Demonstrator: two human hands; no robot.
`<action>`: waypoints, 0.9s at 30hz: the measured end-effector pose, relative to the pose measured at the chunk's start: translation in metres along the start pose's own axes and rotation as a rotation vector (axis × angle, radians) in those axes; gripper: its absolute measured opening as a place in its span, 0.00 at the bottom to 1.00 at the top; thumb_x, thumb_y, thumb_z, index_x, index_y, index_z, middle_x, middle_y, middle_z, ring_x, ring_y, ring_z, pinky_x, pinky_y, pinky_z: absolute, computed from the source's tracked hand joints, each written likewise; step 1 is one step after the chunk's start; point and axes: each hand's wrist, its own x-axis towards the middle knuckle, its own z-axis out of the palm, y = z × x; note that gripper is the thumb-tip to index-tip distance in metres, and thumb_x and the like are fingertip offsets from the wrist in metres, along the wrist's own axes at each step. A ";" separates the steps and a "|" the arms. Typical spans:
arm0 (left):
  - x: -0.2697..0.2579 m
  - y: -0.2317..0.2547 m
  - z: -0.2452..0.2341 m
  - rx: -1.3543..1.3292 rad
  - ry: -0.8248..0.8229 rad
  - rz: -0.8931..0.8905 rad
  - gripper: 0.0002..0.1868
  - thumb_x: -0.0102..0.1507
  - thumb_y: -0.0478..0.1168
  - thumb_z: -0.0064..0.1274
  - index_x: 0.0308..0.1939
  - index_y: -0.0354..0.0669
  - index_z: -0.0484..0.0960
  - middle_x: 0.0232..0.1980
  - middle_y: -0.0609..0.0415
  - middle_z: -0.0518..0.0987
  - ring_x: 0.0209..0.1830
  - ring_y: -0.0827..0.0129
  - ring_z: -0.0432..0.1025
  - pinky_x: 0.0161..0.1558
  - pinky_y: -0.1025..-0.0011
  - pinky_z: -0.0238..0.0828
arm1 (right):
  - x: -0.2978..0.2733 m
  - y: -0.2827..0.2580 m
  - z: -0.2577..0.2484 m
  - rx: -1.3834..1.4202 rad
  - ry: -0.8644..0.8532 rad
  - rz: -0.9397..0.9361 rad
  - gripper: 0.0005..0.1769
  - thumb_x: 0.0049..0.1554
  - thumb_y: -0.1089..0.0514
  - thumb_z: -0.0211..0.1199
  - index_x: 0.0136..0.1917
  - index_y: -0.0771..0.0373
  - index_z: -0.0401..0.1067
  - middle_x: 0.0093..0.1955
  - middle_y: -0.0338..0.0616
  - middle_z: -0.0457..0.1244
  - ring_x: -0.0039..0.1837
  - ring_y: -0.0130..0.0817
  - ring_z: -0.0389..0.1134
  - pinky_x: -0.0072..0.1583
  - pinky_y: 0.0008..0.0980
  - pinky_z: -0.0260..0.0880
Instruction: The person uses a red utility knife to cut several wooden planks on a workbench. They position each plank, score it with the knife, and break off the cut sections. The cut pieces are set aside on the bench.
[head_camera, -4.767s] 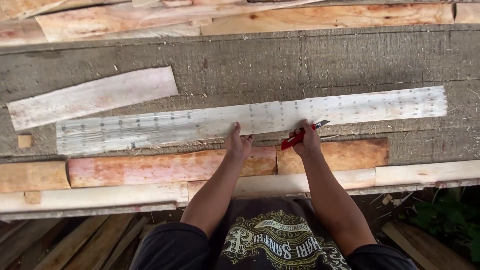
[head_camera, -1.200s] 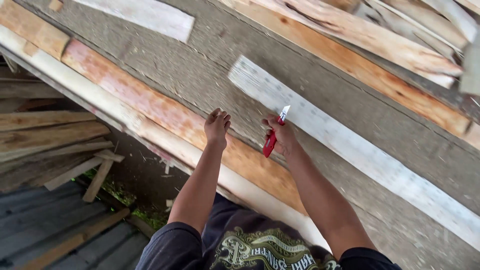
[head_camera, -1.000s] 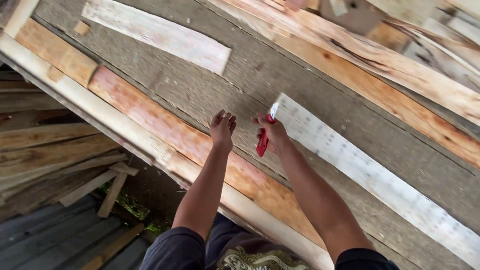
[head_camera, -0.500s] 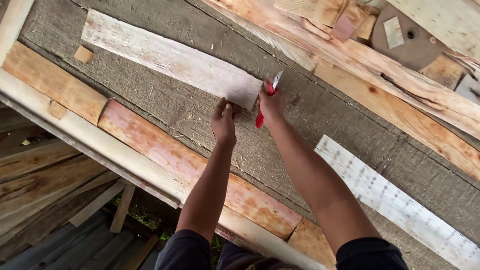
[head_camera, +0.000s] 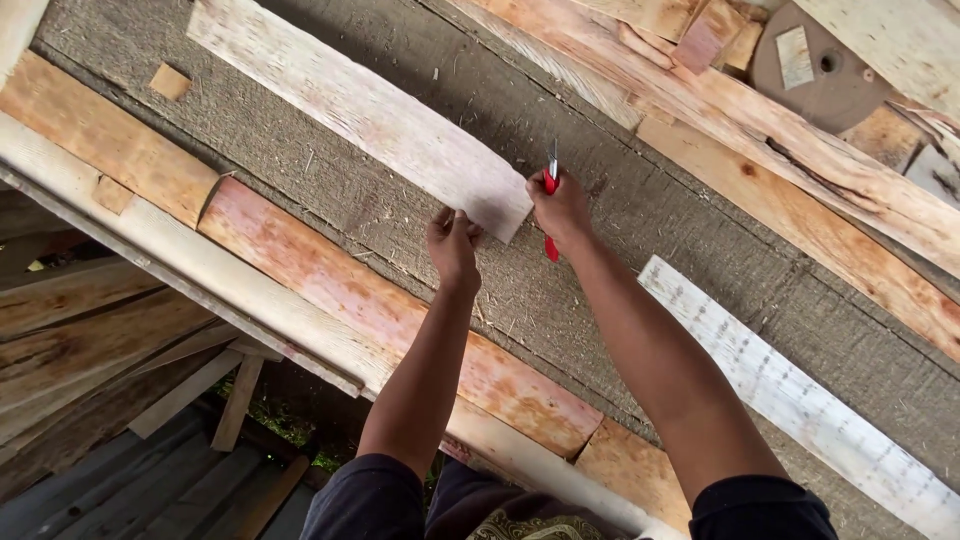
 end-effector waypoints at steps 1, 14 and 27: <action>0.003 -0.015 -0.011 -0.001 -0.005 0.002 0.24 0.70 0.38 0.53 0.67 0.33 0.66 0.44 0.48 0.72 0.26 0.70 0.76 0.29 0.70 0.82 | -0.014 0.001 -0.009 0.002 0.004 -0.003 0.04 0.56 0.49 0.67 0.44 0.46 0.78 0.35 0.36 0.68 0.36 0.35 0.71 0.42 0.38 0.70; -0.196 -0.089 -0.086 0.512 -0.191 -0.225 0.17 0.67 0.46 0.57 0.33 0.35 0.77 0.26 0.42 0.79 0.25 0.58 0.81 0.30 0.61 0.82 | -0.193 0.144 -0.146 -0.203 -0.126 0.051 0.15 0.62 0.50 0.63 0.61 0.53 0.78 0.51 0.50 0.72 0.49 0.49 0.74 0.53 0.49 0.72; -0.319 -0.201 -0.090 1.082 -0.535 -0.097 0.18 0.68 0.48 0.53 0.59 0.44 0.81 0.46 0.45 0.85 0.37 0.61 0.83 0.37 0.65 0.86 | -0.264 0.270 -0.350 -0.416 -0.157 -0.434 0.21 0.61 0.61 0.65 0.66 0.73 0.71 0.50 0.69 0.67 0.56 0.70 0.68 0.57 0.60 0.68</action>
